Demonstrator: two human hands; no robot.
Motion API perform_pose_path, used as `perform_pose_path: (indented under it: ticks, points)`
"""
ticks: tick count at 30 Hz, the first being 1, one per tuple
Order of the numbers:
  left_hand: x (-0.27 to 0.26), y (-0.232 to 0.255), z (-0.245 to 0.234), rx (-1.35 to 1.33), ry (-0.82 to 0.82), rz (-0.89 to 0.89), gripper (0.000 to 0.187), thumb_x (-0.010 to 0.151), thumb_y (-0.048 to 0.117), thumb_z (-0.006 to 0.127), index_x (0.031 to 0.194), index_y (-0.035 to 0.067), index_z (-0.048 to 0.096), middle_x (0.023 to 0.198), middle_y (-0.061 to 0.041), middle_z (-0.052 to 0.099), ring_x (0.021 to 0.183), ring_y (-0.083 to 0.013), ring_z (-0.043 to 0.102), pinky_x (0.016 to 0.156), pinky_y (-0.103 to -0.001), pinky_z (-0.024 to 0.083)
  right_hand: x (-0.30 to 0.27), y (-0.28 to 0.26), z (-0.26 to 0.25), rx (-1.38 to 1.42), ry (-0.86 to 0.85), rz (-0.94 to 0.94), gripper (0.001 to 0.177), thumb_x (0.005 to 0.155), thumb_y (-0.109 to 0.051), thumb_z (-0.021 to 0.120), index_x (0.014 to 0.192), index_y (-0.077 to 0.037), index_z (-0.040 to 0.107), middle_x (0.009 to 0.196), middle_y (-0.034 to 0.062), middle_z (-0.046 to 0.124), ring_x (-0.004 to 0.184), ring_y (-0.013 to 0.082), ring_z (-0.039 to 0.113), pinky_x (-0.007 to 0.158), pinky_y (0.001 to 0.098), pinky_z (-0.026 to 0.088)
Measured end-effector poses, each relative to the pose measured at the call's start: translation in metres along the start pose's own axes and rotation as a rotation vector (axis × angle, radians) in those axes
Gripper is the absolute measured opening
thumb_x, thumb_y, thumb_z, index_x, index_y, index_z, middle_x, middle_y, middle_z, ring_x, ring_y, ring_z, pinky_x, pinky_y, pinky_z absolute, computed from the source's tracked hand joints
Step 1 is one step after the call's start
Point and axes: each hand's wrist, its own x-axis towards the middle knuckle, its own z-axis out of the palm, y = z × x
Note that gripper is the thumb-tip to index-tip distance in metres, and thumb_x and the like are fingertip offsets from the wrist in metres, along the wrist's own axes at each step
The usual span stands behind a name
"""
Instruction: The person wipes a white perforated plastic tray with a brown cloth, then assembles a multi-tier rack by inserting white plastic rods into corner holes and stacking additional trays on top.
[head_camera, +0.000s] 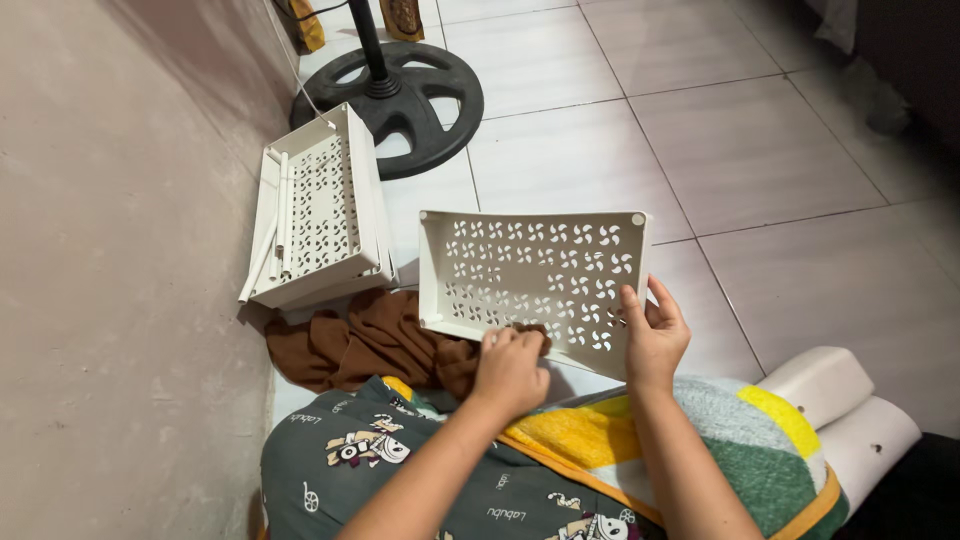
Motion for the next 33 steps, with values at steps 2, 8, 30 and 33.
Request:
perform_pose_path:
  ticks: [2,8,30,33]
  points:
    - [0.013,-0.015,-0.004,0.057,0.037,-0.098,0.042,0.087,0.016,0.060,0.128,0.010,0.059,0.142,-0.014,0.053,0.138,-0.0368,0.042,0.123,-0.059,0.018,-0.001,-0.005,0.001,0.009,0.019,-0.002,0.050,0.094,-0.012,0.076,0.137,0.007,0.059,0.101,0.0078,0.074,0.083,0.0086,0.067,0.074,0.0233,0.054]
    - [0.010,-0.022,0.002,0.073,0.366,-0.178,0.041,0.070,0.008,0.064,0.112,0.006,0.064,0.131,-0.027,0.054,0.129,-0.0504,0.044,0.106,-0.066,0.024,-0.004,-0.012,0.004,-0.018,0.016,-0.011,0.049,0.094,-0.012,0.076,0.136,0.008,0.061,0.099,0.0078,0.074,0.082,0.0077,0.065,0.073,0.0223,0.053]
    - [0.039,-0.056,0.024,0.205,0.468,0.017,0.010,0.078,0.007,0.060,0.083,0.007,0.069,0.089,-0.014,0.069,0.089,-0.0337,0.066,0.081,-0.045,0.051,-0.004,-0.001,0.005,-0.003,0.106,0.013,0.050,0.093,-0.013,0.077,0.136,0.006,0.060,0.098,0.0080,0.072,0.081,0.0077,0.064,0.071,0.0227,0.052]
    - [0.037,-0.066,0.026,0.175,0.616,-0.036,0.011,0.077,0.008,0.061,0.084,0.005,0.068,0.088,-0.014,0.069,0.087,-0.0344,0.066,0.079,-0.046,0.052,-0.005,-0.005,0.008,0.024,0.059,-0.009,0.049,0.093,-0.013,0.075,0.136,0.006,0.061,0.102,0.0078,0.075,0.083,0.0069,0.066,0.074,0.0208,0.053]
